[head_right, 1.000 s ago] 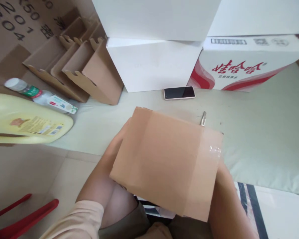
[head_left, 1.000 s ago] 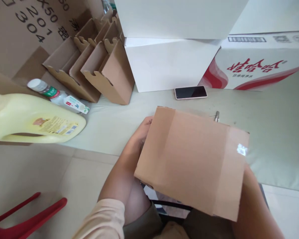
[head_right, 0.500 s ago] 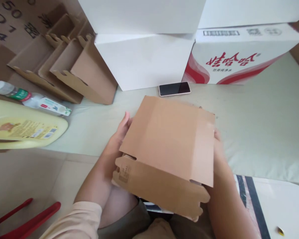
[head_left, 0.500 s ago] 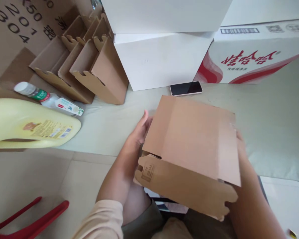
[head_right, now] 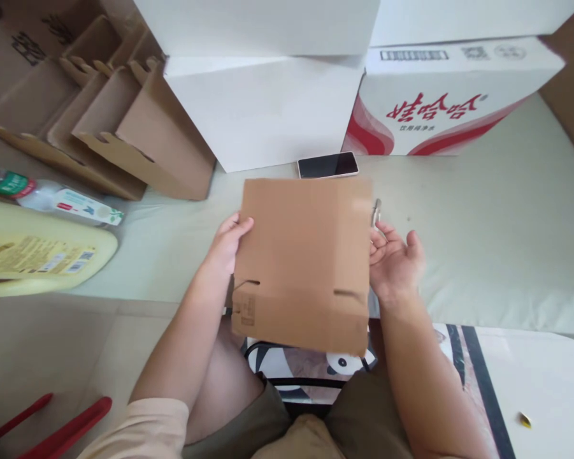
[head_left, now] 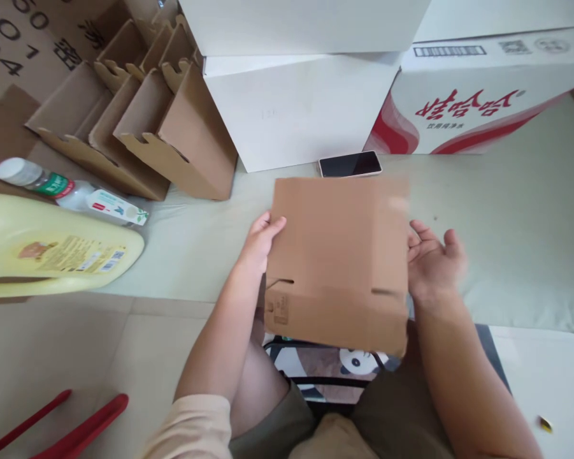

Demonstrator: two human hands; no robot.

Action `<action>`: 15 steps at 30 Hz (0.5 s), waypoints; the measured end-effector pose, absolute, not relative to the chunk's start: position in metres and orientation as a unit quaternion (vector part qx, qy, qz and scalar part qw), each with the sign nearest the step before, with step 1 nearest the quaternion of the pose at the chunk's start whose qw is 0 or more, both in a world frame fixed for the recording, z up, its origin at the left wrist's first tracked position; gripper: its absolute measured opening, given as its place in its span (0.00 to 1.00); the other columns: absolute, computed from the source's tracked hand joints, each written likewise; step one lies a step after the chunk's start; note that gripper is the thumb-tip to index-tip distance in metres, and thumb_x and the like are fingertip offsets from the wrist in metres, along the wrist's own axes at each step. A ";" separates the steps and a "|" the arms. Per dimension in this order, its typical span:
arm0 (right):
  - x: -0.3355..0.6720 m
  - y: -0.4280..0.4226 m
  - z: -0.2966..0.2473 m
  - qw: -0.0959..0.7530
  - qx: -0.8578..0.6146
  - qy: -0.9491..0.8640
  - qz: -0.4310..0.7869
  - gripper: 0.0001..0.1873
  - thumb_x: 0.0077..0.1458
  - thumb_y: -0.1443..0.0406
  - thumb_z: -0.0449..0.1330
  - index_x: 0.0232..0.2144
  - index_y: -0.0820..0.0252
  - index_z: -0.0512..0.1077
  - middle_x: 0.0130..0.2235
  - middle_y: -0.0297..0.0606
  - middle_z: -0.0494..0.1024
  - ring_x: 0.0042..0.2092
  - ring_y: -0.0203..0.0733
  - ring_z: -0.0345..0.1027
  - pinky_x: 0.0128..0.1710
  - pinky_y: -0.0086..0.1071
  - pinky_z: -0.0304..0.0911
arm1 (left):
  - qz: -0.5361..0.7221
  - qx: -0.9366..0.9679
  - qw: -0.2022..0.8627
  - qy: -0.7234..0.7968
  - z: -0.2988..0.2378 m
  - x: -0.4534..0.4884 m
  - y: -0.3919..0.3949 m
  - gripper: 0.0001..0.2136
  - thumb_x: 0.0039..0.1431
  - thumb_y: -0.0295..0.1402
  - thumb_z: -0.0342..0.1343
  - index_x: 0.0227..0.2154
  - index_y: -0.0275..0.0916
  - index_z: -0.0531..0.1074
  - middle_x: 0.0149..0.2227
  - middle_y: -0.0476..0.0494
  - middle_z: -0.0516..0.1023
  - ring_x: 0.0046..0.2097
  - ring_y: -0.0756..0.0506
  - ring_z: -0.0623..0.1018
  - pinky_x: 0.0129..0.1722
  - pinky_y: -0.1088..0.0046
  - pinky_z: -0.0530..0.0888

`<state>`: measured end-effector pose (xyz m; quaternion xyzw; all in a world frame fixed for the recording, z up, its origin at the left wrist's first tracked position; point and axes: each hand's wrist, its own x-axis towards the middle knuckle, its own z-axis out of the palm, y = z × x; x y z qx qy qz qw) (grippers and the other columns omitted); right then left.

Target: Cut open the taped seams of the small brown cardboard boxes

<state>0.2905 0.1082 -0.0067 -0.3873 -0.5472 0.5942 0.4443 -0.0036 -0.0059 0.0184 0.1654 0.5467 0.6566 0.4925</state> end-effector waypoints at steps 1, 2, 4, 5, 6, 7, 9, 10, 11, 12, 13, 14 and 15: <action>0.288 0.105 -0.002 0.439 -0.386 -0.525 0.618 0.30 0.59 0.41 0.40 0.39 0.54 0.71 0.31 0.38 0.77 0.31 0.48 0.74 0.36 0.45 0.69 | 0.687 0.140 0.453 0.552 0.015 -0.007 -0.003 0.18 0.44 0.39 0.70 0.37 0.39 0.74 0.38 0.41 0.82 0.41 0.40 0.82 0.41 0.64 0.78; 0.286 0.100 0.003 0.432 -0.383 -0.498 0.647 0.31 0.58 0.40 0.42 0.39 0.53 0.71 0.32 0.39 0.78 0.32 0.48 0.74 0.36 0.45 0.69 | 0.714 0.112 0.417 0.551 0.011 -0.010 0.001 0.17 0.44 0.39 0.69 0.35 0.40 0.72 0.37 0.42 0.82 0.41 0.41 0.82 0.41 0.65 0.78; 0.282 0.087 0.009 0.412 -0.379 -0.497 0.663 0.32 0.54 0.36 0.46 0.39 0.52 0.70 0.32 0.37 0.77 0.31 0.46 0.72 0.32 0.42 0.69 | 0.757 0.081 0.368 0.534 0.003 -0.013 0.007 0.16 0.46 0.38 0.68 0.35 0.41 0.70 0.38 0.45 0.82 0.42 0.44 0.81 0.43 0.68 0.78; 0.279 0.079 0.010 0.397 -0.380 -0.511 0.662 0.30 0.51 0.36 0.51 0.37 0.52 0.70 0.30 0.35 0.76 0.29 0.44 0.71 0.30 0.39 0.68 | 0.769 0.081 0.356 0.524 0.001 -0.012 0.010 0.16 0.46 0.38 0.68 0.35 0.42 0.69 0.39 0.46 0.82 0.43 0.46 0.81 0.44 0.69 0.77; 0.276 0.071 0.010 0.385 -0.384 -0.521 0.658 0.26 0.48 0.39 0.59 0.34 0.52 0.69 0.26 0.31 0.73 0.25 0.41 0.67 0.26 0.36 0.65 | 0.774 0.089 0.355 0.517 0.000 -0.010 0.011 0.16 0.47 0.38 0.68 0.36 0.42 0.69 0.39 0.47 0.82 0.43 0.47 0.81 0.45 0.70 0.77; 0.274 0.064 0.009 0.370 -0.391 -0.528 0.657 0.23 0.46 0.44 0.65 0.31 0.53 0.69 0.23 0.29 0.71 0.23 0.37 0.64 0.23 0.32 0.63 | 0.773 0.100 0.362 0.511 0.000 -0.006 0.012 0.16 0.47 0.38 0.68 0.37 0.43 0.69 0.40 0.48 0.81 0.43 0.47 0.81 0.45 0.71 0.76; 0.276 0.051 0.008 0.354 -0.413 -0.506 0.669 0.20 0.45 0.50 0.69 0.27 0.55 0.67 0.19 0.24 0.65 0.18 0.31 0.56 0.18 0.27 0.55 | 0.760 0.113 0.392 0.506 0.004 0.002 0.013 0.16 0.47 0.38 0.67 0.38 0.43 0.70 0.40 0.49 0.81 0.41 0.48 0.81 0.42 0.72 0.77; 0.281 0.046 0.008 0.361 -0.425 -0.477 0.679 0.20 0.45 0.51 0.70 0.26 0.56 0.67 0.18 0.23 0.64 0.16 0.29 0.51 0.16 0.26 0.51 | 0.750 0.108 0.412 0.507 0.008 0.006 0.012 0.15 0.48 0.38 0.66 0.38 0.43 0.70 0.38 0.49 0.81 0.38 0.48 0.81 0.38 0.74 0.77; 0.290 0.041 0.008 0.376 -0.437 -0.440 0.689 0.21 0.44 0.51 0.70 0.26 0.56 0.66 0.17 0.22 0.63 0.15 0.27 0.46 0.14 0.24 0.47 | 0.736 0.098 0.435 0.510 0.012 0.008 0.011 0.13 0.50 0.38 0.63 0.37 0.42 0.71 0.35 0.49 0.81 0.34 0.49 0.80 0.33 0.75 0.76; 0.303 0.037 0.010 0.393 -0.446 -0.405 0.695 0.21 0.43 0.51 0.71 0.26 0.56 0.66 0.16 0.21 0.61 0.14 0.25 0.42 0.12 0.23 0.43 | 0.720 0.086 0.459 0.513 0.016 0.011 0.010 0.10 0.51 0.38 0.61 0.35 0.41 0.71 0.31 0.49 0.80 0.29 0.50 0.78 0.28 0.76 0.74; 0.319 0.033 0.013 0.409 -0.454 -0.376 0.696 0.22 0.41 0.52 0.72 0.25 0.56 0.65 0.14 0.20 0.58 0.14 0.25 0.39 0.11 0.23 0.39 | 0.705 0.077 0.480 0.517 0.020 0.012 0.009 0.08 0.53 0.38 0.58 0.32 0.40 0.70 0.27 0.49 0.78 0.24 0.51 0.76 0.24 0.77 0.71; 0.337 0.030 0.017 0.416 -0.467 -0.358 0.694 0.23 0.41 0.52 0.72 0.22 0.56 0.63 0.12 0.19 0.54 0.13 0.24 0.37 0.11 0.22 0.36 | 0.692 0.073 0.497 0.519 0.024 0.013 0.009 0.07 0.54 0.38 0.55 0.29 0.39 0.69 0.25 0.49 0.76 0.22 0.51 0.74 0.21 0.78 0.69; 0.358 0.027 0.022 0.428 -0.487 -0.348 0.678 0.24 0.41 0.51 0.72 0.21 0.56 0.61 0.10 0.19 0.51 0.13 0.24 0.36 0.10 0.22 0.35 | 0.683 0.073 0.507 0.520 0.028 0.013 0.008 0.07 0.54 0.37 0.53 0.27 0.39 0.68 0.23 0.49 0.74 0.20 0.52 0.72 0.20 0.79 0.68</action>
